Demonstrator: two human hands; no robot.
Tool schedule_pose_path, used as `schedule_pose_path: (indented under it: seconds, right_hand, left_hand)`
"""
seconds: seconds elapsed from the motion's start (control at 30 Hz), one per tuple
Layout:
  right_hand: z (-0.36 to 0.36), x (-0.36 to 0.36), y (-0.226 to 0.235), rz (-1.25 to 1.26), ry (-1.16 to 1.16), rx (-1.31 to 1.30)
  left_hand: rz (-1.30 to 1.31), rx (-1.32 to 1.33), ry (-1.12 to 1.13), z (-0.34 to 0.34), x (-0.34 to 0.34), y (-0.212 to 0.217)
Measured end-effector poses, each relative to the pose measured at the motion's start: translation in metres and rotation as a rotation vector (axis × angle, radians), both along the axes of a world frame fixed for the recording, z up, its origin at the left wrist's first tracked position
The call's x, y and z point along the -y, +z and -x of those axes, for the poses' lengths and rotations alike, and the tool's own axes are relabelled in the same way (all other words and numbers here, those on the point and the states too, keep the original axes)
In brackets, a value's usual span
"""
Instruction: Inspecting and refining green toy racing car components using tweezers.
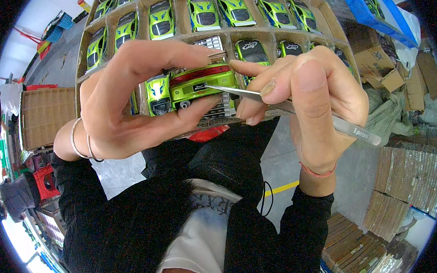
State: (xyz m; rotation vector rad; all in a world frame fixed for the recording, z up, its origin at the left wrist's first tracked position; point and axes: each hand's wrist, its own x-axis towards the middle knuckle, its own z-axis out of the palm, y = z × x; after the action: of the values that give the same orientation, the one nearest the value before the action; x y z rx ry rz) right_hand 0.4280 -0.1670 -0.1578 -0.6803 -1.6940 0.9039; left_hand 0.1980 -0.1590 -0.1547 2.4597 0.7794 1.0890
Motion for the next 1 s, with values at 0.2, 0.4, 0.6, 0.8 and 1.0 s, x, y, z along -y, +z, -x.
schedule_pose_path:
  seconds: [0.2, 0.4, 0.6, 0.8, 1.0]
  right_hand:
    - [-0.002, -0.003, 0.003, 0.026, 0.022, -0.029]
    - [-0.038, -0.023, 0.012, 0.097, -0.043, -0.355]
    - [-0.095, -0.033, -0.027, 0.228, -0.285, -0.151]
    - [-0.128, -0.045, -0.062, 0.277, -0.372, -0.022]
    - [-0.160, -0.060, -0.068, 0.278, -0.209, -0.186]
  left_hand:
    - [-0.248, 0.055, -0.082, 0.003, -0.008, -0.004]
    - [-0.242, 0.010, -0.132, -0.014, -0.029, 0.018]
    - [-0.314, 0.106, -0.126, -0.135, -0.132, 0.051]
    - [-0.501, 0.193, -0.089, -0.307, -0.239, -0.022]
    - [-0.337, -0.243, 0.103, -0.361, -0.277, -0.066]
